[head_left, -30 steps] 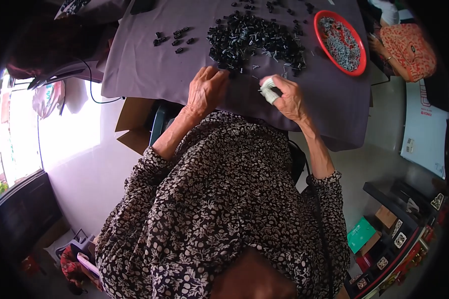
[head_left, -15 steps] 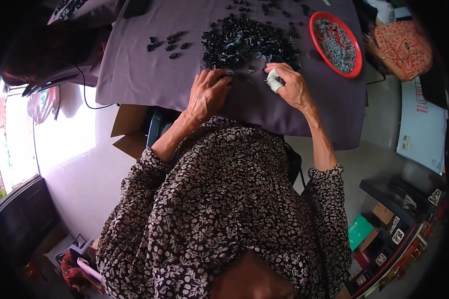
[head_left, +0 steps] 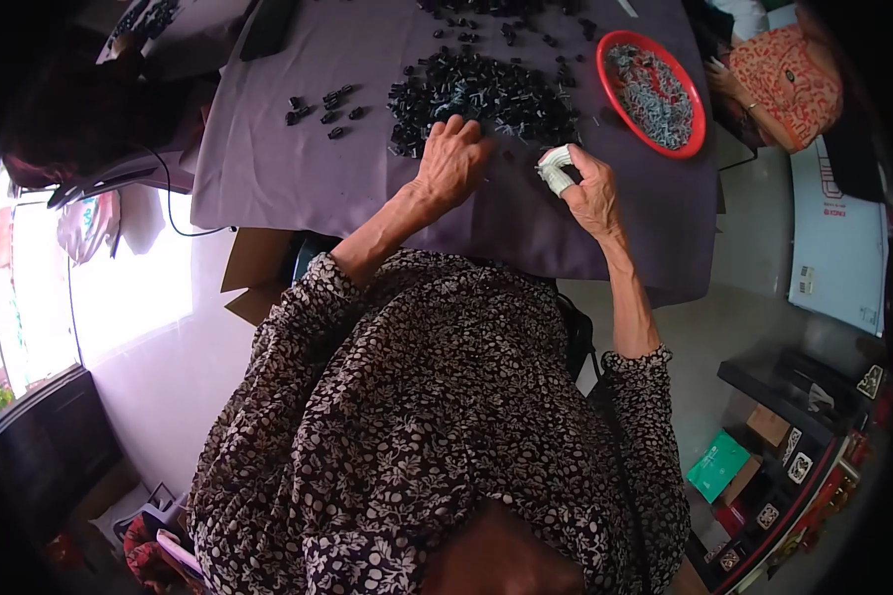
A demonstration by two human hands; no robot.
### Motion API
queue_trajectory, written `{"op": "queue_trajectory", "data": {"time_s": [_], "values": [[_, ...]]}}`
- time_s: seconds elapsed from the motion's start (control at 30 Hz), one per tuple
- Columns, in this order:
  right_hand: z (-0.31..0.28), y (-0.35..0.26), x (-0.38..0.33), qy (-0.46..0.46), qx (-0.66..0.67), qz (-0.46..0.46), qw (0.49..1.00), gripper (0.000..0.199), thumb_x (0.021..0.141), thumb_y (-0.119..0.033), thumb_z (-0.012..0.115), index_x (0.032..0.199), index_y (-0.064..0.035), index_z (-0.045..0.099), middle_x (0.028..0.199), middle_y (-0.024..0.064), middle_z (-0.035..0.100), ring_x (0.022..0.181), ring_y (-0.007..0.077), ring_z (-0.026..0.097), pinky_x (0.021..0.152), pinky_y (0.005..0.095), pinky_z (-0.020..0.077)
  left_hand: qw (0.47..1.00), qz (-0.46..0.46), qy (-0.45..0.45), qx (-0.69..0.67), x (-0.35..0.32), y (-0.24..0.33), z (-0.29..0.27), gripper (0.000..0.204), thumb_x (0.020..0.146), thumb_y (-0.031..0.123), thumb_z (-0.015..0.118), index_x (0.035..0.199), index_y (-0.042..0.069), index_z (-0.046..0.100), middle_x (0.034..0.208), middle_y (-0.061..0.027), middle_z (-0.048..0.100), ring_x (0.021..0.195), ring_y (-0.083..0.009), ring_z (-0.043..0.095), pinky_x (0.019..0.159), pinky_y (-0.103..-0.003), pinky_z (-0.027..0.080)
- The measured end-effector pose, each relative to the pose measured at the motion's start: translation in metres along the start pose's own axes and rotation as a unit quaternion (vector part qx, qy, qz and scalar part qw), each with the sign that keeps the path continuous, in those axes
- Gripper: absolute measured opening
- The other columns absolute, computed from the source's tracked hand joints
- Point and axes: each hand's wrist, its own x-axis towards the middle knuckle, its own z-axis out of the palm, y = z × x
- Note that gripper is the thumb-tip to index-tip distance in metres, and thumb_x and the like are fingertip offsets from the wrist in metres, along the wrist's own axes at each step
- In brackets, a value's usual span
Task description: The person assembles small plastic components by inserting pins into them by hand.
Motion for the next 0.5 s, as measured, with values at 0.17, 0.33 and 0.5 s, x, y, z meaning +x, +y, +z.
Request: {"op": "queue_trajectory", "data": {"time_s": [0.17, 0.33, 0.5], "values": [[-0.001, -0.002, 0.009, -0.003, 0.073, 0.031, 0.997, 0.012, 0.077, -0.003, 0.053, 0.087, -0.0006, 0.059, 0.076, 0.0056, 0.063, 0.071, 0.0127, 0.060, 0.066, 0.0246, 0.0458, 1.000, 0.025, -0.009, -0.009, 0.002, -0.008, 0.003, 0.011, 0.067, 0.012, 0.058, 0.078, 0.010, 0.059, 0.075, -0.0042, 0.051, 0.075, -0.0221, 0.048, 0.068, -0.033, 0.040], [0.009, -0.002, 0.027, -0.019, 0.086, 0.019, 0.996, 0.013, 0.080, -0.007, 0.051, 0.088, -0.0006, 0.058, 0.076, 0.0040, 0.062, 0.071, 0.0094, 0.059, 0.063, 0.0219, 0.0446, 0.999, 0.041, 0.004, -0.006, 0.000, -0.008, 0.002, 0.007, 0.068, 0.009, 0.058, 0.075, 0.008, 0.058, 0.072, -0.0058, 0.052, 0.073, -0.0244, 0.049, 0.067, -0.034, 0.042], [0.008, -0.015, 0.032, -0.020, 0.138, 0.044, 0.989, 0.013, 0.080, -0.009, 0.053, 0.088, -0.0008, 0.058, 0.077, 0.0036, 0.062, 0.069, 0.0094, 0.059, 0.063, 0.0217, 0.0448, 0.823, -0.295, -0.048, -0.483, 0.011, 0.003, -0.032, 0.018, 0.079, 0.010, 0.061, 0.095, 0.002, 0.062, 0.079, -0.0023, 0.060, 0.074, -0.0141, 0.056, 0.072, -0.027, 0.046]]}}
